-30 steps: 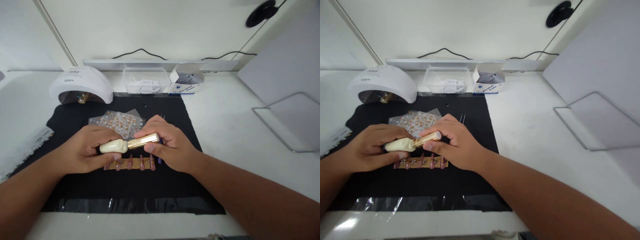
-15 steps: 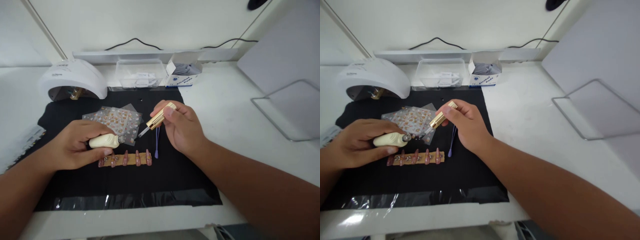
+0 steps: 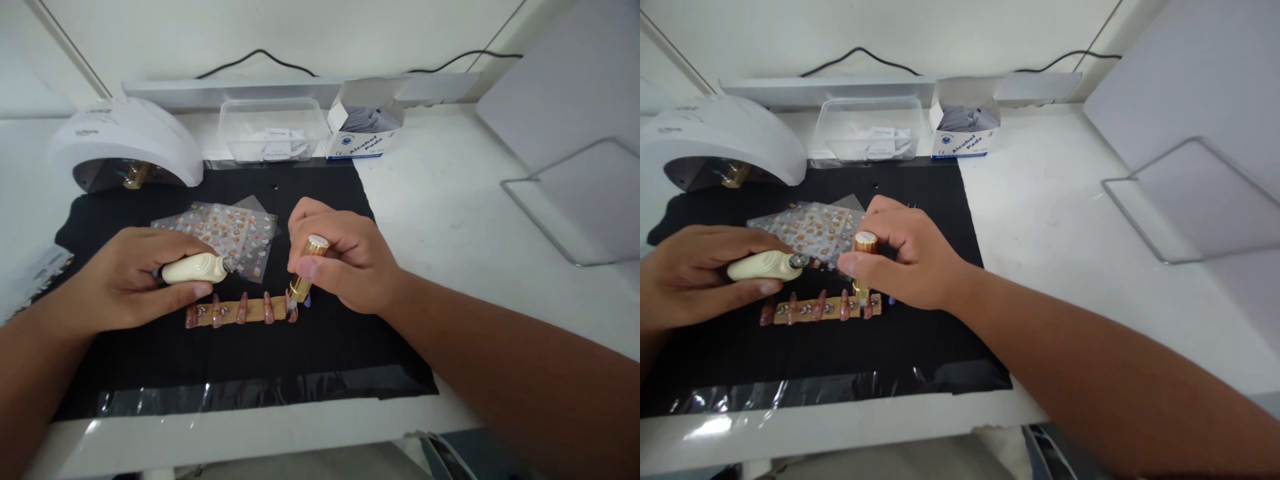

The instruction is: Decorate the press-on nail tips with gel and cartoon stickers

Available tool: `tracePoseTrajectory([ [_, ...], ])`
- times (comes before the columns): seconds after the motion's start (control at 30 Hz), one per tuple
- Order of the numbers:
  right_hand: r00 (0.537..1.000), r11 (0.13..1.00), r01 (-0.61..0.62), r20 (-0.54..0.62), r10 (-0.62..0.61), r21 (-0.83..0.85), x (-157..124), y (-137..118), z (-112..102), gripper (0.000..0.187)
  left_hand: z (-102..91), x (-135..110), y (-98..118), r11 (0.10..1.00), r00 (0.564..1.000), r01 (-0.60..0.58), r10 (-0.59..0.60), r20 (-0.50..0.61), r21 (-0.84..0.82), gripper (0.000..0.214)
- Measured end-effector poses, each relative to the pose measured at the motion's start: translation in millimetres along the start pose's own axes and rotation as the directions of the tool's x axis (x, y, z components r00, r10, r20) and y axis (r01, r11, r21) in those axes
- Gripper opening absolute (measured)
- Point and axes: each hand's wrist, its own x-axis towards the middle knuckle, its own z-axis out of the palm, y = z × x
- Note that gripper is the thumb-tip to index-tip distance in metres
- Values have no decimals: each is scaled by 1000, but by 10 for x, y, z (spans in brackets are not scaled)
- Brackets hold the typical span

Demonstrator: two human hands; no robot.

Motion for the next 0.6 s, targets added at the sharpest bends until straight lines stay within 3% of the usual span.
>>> tracePoseTrajectory([
  [0.13, 999, 998, 28, 41, -25, -59, 14, -7, -11, 31, -1, 5, 1, 1000, 1000, -1, 1, -1, 1, 10],
  [0.27, 1000, 997, 18, -2, -18, -78, 12, 5, -11, 32, 4, 3, -5, 1000, 1000, -18, 18, -16, -5, 9],
  [0.6, 1000, 1000, 13, -25, -12, 11, -9, 0, 4, 29, -7, 7, 10, 1000, 1000, 11, -11, -2, 10, 11],
])
